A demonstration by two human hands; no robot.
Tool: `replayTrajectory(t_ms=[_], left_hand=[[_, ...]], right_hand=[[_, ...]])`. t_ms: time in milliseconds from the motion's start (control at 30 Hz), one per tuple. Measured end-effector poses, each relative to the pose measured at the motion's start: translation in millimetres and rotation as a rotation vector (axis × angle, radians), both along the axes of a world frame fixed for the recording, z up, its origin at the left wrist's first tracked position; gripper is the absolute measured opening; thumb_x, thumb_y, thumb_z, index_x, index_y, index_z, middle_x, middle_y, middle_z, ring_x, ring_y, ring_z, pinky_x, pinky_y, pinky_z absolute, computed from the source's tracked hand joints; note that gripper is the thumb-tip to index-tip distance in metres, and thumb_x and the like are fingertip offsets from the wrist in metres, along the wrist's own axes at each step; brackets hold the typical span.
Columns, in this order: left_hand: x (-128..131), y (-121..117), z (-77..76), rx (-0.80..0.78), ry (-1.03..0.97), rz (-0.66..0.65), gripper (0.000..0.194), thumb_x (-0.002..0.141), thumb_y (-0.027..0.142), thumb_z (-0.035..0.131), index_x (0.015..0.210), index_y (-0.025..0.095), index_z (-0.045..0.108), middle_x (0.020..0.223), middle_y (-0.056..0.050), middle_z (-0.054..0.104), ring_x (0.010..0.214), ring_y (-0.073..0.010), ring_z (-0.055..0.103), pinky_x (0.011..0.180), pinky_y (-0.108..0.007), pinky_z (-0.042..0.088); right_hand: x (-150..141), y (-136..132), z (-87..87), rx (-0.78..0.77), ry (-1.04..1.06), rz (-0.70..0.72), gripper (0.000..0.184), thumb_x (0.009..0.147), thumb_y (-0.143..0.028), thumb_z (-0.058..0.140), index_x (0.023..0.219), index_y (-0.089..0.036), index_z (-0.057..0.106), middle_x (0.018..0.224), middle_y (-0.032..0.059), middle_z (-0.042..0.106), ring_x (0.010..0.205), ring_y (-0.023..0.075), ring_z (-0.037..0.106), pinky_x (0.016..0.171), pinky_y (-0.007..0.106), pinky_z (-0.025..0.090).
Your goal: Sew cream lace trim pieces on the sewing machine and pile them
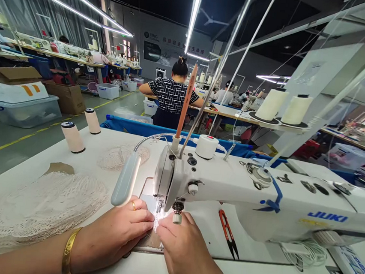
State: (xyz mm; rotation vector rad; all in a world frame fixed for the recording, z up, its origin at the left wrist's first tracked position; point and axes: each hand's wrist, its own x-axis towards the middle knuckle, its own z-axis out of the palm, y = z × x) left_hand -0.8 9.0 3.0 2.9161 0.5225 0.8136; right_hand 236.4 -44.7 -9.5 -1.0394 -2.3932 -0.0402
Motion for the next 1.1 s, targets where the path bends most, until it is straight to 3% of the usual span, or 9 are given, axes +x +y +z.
replayTrajectory(t_ms=[133,467,567,700,867,1000,1100], left_hand=[[1.4,2.0,4.4,0.006,-0.015,0.009,0.025,0.097,0.006,0.050,0.099,0.020,0.070,0.093,-0.005,0.076,0.081,-0.0237,0.064,0.080,-0.041,0.049],[5.6,13.1,6.4,0.019,-0.045,0.102,0.029,0.105,0.012,0.045,0.093,0.019,0.071,0.094,-0.007,0.075,0.090,-0.0253,0.067,0.089,-0.043,0.052],[3.5,17.3,2.2,-0.134,-0.035,0.140,0.029,0.105,0.017,0.044,0.096,0.020,0.071,0.097,-0.009,0.074,0.095,-0.0267,0.066,0.092,-0.044,0.052],[6.8,37.6,-4.5,-0.448,-0.066,0.367,0.022,0.102,0.024,0.050,0.095,0.020,0.070,0.101,-0.009,0.070,0.099,-0.0274,0.065,0.094,-0.043,0.052],[28.0,77.1,-12.7,-0.604,-0.055,0.519,0.011,0.095,0.023,0.070,0.087,0.016,0.070,0.097,-0.007,0.070,0.095,-0.0240,0.066,0.093,-0.040,0.055],[46.9,87.0,-12.2,-0.771,-0.050,0.562,0.024,0.104,0.037,0.069,0.117,0.017,0.071,0.122,-0.008,0.071,0.106,-0.0230,0.070,0.094,-0.043,0.061],[51.3,82.9,-5.8,-0.916,-0.151,0.529,0.028,0.107,0.039,0.066,0.127,0.019,0.069,0.132,-0.009,0.069,0.111,-0.0250,0.070,0.096,-0.044,0.062]], right_hand=[[-1.2,0.3,-3.5,-0.039,0.003,-0.037,0.038,0.089,0.000,0.051,0.110,-0.024,0.069,0.099,0.0068,0.076,0.093,0.0265,0.067,0.080,0.038,0.052],[-4.8,8.2,1.7,0.032,0.017,-0.147,0.047,0.083,0.001,0.050,0.115,-0.023,0.072,0.117,0.0061,0.079,0.093,0.0274,0.065,0.077,0.038,0.054],[-6.5,10.4,3.8,0.038,0.025,-0.177,0.045,0.081,0.001,0.050,0.112,-0.023,0.074,0.115,0.0079,0.079,0.095,0.0275,0.066,0.078,0.037,0.056],[-6.9,11.8,5.1,0.004,0.041,-0.198,0.055,0.080,0.000,0.050,0.123,-0.023,0.073,0.120,0.0075,0.078,0.102,0.0276,0.067,0.083,0.037,0.058],[-4.1,11.5,4.3,-0.038,0.054,-0.196,0.054,0.086,-0.004,0.047,0.128,-0.025,0.074,0.128,0.0051,0.077,0.112,0.0276,0.068,0.093,0.037,0.059],[-0.9,11.3,-4.4,-0.032,0.022,-0.196,0.054,0.091,-0.006,0.047,0.135,-0.026,0.072,0.133,0.0032,0.076,0.114,0.0261,0.069,0.096,0.034,0.059],[1.7,12.8,-13.7,-0.001,-0.019,-0.203,0.056,0.091,-0.005,0.044,0.136,-0.024,0.071,0.137,0.0048,0.075,0.120,0.0267,0.069,0.099,0.036,0.058]])
